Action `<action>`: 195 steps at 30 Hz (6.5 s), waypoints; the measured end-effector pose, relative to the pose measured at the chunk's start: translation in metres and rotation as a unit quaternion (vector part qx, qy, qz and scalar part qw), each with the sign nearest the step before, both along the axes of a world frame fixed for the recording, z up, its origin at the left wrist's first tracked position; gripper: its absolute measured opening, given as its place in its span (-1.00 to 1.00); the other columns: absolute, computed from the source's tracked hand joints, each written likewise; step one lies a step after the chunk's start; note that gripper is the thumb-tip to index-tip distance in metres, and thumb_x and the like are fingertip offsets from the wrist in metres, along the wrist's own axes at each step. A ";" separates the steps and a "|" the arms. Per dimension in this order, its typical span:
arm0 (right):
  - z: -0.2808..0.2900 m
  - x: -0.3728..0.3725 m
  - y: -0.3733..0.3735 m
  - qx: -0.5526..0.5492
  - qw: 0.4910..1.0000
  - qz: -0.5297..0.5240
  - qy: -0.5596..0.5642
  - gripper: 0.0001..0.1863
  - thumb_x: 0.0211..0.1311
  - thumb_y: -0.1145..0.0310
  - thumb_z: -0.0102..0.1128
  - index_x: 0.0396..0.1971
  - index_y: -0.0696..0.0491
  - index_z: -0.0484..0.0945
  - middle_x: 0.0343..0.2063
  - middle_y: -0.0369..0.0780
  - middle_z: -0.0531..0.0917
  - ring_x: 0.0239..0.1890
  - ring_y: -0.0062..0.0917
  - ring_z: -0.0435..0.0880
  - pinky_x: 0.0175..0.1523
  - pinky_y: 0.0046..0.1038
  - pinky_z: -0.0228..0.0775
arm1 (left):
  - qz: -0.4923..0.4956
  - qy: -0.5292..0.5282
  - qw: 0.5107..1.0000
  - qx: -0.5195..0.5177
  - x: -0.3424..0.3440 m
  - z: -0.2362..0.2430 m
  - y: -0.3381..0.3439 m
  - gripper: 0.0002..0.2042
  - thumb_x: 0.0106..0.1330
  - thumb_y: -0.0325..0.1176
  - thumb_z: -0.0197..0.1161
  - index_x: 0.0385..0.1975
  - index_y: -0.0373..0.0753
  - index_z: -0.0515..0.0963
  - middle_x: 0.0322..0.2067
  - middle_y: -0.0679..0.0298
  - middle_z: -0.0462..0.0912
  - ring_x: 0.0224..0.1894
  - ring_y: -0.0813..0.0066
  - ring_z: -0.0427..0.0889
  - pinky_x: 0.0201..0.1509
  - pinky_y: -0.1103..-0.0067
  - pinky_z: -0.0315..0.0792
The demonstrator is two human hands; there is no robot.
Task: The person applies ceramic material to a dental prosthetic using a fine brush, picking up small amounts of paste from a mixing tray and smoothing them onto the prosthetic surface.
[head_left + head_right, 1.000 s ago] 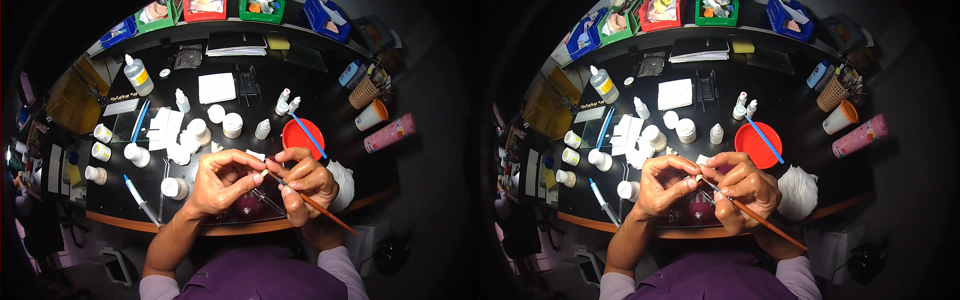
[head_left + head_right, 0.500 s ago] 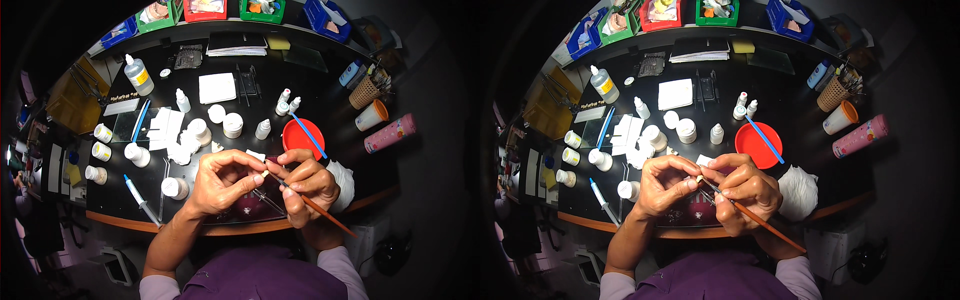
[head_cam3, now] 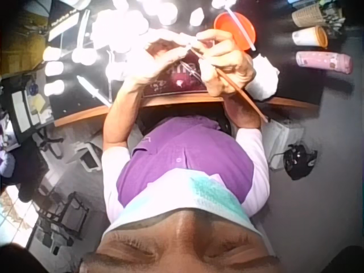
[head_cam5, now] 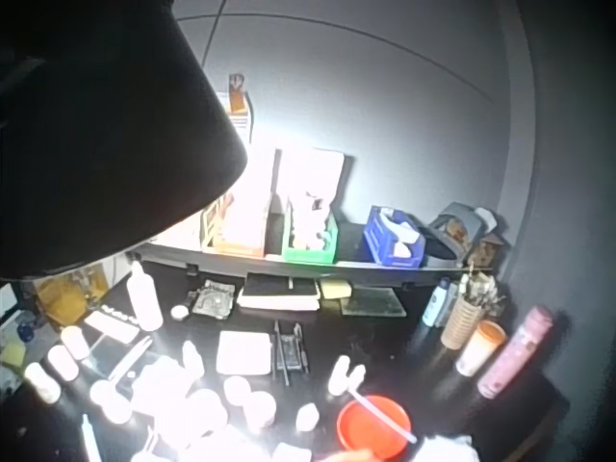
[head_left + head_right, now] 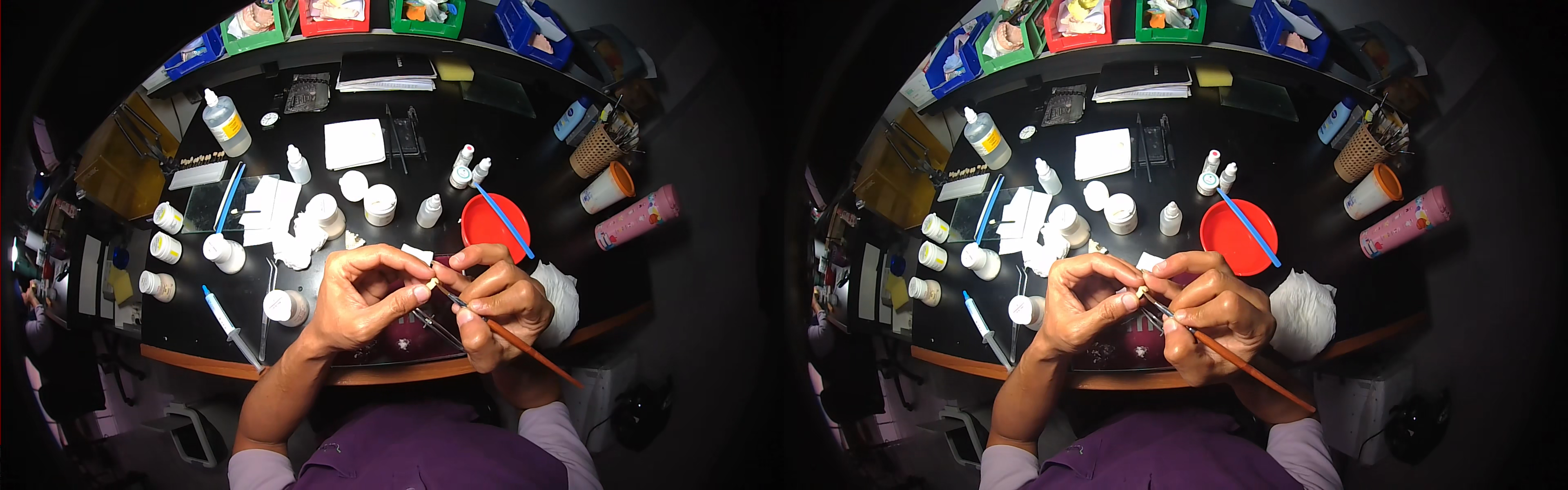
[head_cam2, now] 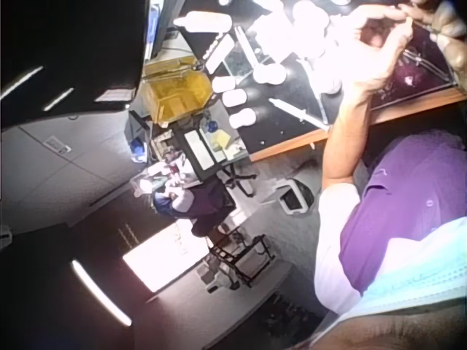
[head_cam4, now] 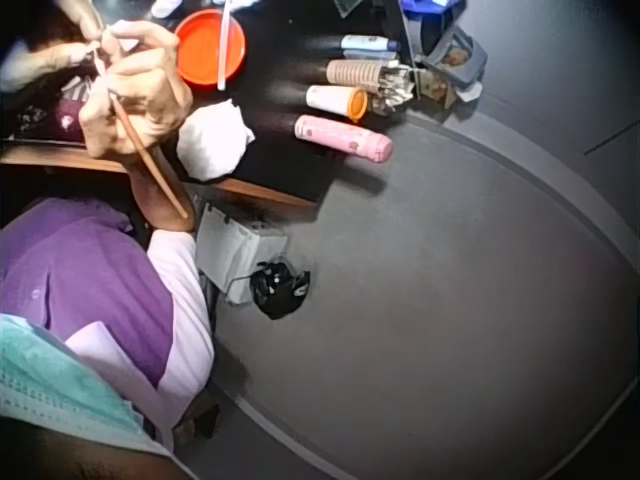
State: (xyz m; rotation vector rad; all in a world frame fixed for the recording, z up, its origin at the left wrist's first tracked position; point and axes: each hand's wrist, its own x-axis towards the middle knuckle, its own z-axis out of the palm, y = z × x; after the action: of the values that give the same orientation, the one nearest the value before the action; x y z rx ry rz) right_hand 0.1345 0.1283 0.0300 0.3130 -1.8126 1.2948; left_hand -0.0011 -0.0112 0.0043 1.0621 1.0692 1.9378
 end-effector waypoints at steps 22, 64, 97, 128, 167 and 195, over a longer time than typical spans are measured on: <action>-0.007 0.004 -0.002 -0.135 0.989 0.064 0.001 -0.77 -0.02 0.76 0.07 -0.36 0.15 0.42 -0.45 -0.17 0.53 0.06 -0.22 0.57 0.12 -0.20 0.67 | -0.006 0.005 1.000 0.005 0.001 0.001 0.000 -0.83 0.23 -0.66 0.36 -0.19 -0.48 0.64 -0.22 0.09 0.70 -0.17 0.52 0.66 -0.06 0.61 0.55; -0.011 0.005 0.004 -0.179 0.975 0.130 0.013 -0.82 -0.01 0.72 0.10 -0.39 0.16 0.43 -0.47 -0.16 0.54 0.11 -0.19 0.54 0.18 -0.09 0.60 | -0.010 0.004 1.000 -0.001 0.002 0.004 0.000 -0.82 0.22 -0.67 0.37 -0.18 -0.48 0.63 -0.20 0.08 0.70 -0.13 0.48 0.68 0.01 0.58 0.56; -0.011 -0.006 0.004 0.014 0.995 -0.096 -0.022 -0.71 -0.04 0.58 0.47 -0.26 0.09 0.64 -0.36 -0.23 0.77 -0.19 -0.42 0.69 0.05 -0.34 0.49 | -0.007 -0.013 0.999 -0.038 0.003 0.008 0.000 -0.69 0.29 -0.63 0.31 0.02 -0.47 0.47 -0.21 0.04 0.72 -0.10 0.45 0.72 0.05 0.61 0.58; -0.012 -0.004 0.003 -0.030 0.997 -0.049 -0.051 -0.66 -0.03 0.67 0.44 -0.20 0.14 0.61 -0.29 -0.16 0.67 -0.12 -0.50 0.66 -0.04 -0.50 0.59 | -0.031 -0.044 0.998 -0.044 0.000 0.010 -0.001 -0.72 0.31 -0.64 0.27 0.00 -0.51 0.51 -0.24 0.03 0.74 -0.17 0.47 0.73 -0.02 0.60 0.61; -0.007 0.004 0.004 -0.135 0.986 0.007 -0.099 -0.78 0.14 0.64 0.23 -0.18 0.24 0.61 -0.25 -0.09 0.70 -0.13 -0.48 0.69 0.02 -0.45 0.53 | 0.003 0.036 0.999 -0.023 0.002 0.006 0.000 -0.80 0.22 -0.64 0.39 -0.16 -0.45 0.62 -0.21 0.12 0.70 -0.14 0.48 0.70 0.03 0.58 0.61; 0.001 0.030 0.068 0.117 0.884 -0.363 -0.271 -0.95 0.06 0.55 0.28 -0.49 0.20 0.68 -0.52 -0.13 0.73 -0.42 -0.41 0.73 -0.21 -0.45 0.51 | 0.053 0.025 0.998 -0.013 0.006 0.004 0.004 -0.82 0.18 -0.66 0.39 -0.22 -0.41 0.62 -0.33 0.19 0.71 -0.24 0.57 0.69 -0.10 0.63 0.57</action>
State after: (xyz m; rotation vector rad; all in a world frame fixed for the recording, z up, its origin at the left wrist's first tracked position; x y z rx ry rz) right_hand 0.1646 0.1965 0.0311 -0.6275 -2.2338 0.6503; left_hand 0.0044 -0.0067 0.0080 1.0634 1.1978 1.9833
